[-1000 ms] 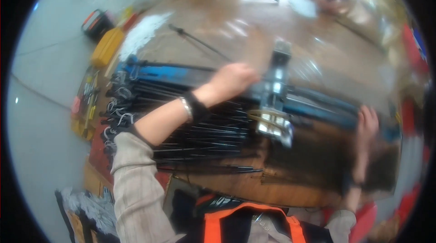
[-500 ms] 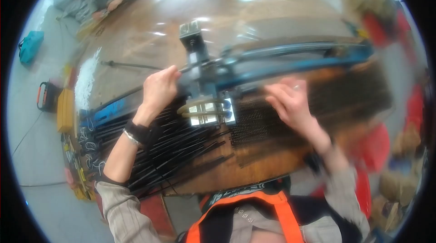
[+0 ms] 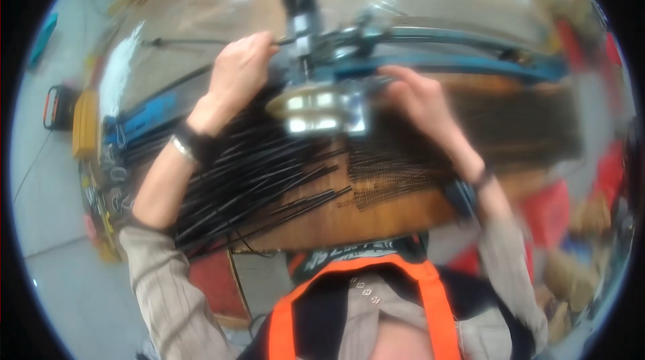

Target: Stringing and weaving black rods through a metal assembly fixture on a workbench.

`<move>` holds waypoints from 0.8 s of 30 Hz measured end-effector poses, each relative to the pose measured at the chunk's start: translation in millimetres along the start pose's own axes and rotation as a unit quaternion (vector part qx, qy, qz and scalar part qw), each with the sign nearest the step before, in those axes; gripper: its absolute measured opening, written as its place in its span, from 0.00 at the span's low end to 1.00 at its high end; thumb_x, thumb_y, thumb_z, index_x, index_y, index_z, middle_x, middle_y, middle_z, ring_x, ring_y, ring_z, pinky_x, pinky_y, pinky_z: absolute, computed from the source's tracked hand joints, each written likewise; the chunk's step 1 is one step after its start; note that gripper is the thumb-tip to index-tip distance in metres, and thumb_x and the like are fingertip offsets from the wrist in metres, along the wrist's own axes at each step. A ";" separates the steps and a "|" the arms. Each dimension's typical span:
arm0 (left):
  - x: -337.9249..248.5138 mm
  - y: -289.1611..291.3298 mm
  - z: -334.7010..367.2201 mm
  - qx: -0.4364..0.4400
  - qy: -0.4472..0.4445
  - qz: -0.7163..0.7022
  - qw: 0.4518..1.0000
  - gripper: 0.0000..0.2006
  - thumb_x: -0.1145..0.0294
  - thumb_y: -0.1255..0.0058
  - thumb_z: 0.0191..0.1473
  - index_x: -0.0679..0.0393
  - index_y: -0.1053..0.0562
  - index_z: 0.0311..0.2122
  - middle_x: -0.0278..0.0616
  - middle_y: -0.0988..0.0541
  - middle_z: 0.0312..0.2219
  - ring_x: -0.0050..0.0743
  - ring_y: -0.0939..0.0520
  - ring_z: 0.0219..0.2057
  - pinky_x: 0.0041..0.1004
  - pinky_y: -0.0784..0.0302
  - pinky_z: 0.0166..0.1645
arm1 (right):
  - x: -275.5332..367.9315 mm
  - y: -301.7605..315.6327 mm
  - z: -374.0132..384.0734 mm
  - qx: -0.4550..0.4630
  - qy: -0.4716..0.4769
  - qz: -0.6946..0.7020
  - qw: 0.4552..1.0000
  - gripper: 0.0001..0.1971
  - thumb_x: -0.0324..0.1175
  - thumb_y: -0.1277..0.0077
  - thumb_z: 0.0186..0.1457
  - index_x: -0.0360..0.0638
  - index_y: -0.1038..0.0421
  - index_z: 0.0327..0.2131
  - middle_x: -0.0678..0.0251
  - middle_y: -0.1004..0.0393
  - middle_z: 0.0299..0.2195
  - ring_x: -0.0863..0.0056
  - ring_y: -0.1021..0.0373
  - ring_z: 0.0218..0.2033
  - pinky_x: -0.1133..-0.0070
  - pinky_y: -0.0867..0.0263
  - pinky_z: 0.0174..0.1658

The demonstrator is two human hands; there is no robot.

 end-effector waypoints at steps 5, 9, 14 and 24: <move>43.3 21.6 -30.0 -0.062 -0.099 0.043 0.992 0.06 0.72 0.49 0.55 0.56 0.26 0.38 0.45 0.22 0.29 0.50 0.21 0.31 0.44 0.27 0.38 | 73.5 -47.0 -57.7 0.042 0.215 -0.254 0.942 0.17 0.38 0.36 0.47 0.41 0.26 0.38 0.64 0.26 0.34 0.67 0.29 0.38 0.68 0.33 0.42; 45.3 50.3 -40.8 -0.106 -0.063 0.249 0.961 0.08 0.70 0.46 0.53 0.55 0.25 0.40 0.40 0.21 0.30 0.43 0.21 0.37 0.44 0.31 0.44 | 58.8 -71.6 -64.3 0.083 0.216 -0.284 0.931 0.17 0.41 0.36 0.45 0.43 0.27 0.35 0.65 0.28 0.30 0.67 0.30 0.34 0.68 0.35 0.38; -37.5 25.2 -126.5 0.182 0.090 0.092 0.975 0.07 0.63 0.41 0.49 0.51 0.26 0.30 0.38 0.25 0.32 0.38 0.26 0.37 0.41 0.36 0.43 | 53.0 -64.6 -63.2 0.084 0.223 -0.229 0.944 0.14 0.39 0.36 0.46 0.43 0.27 0.32 0.63 0.30 0.27 0.65 0.31 0.32 0.68 0.36 0.35; -58.6 31.0 -169.4 0.085 0.064 -0.027 0.994 0.08 0.66 0.43 0.51 0.56 0.28 0.34 0.39 0.30 0.26 0.35 0.24 0.30 0.31 0.26 0.32 | 88.7 -55.2 -46.4 0.054 0.119 -0.143 0.981 0.07 0.29 0.43 0.52 0.40 0.22 0.36 0.60 0.24 0.29 0.60 0.28 0.33 0.71 0.32 0.39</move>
Point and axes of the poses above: each hand's wrist, its own z-axis towards the middle knuckle, its own y-axis out of the back of the hand, x = y × z, the point moved 9 cm from there along z, towards the middle knuckle
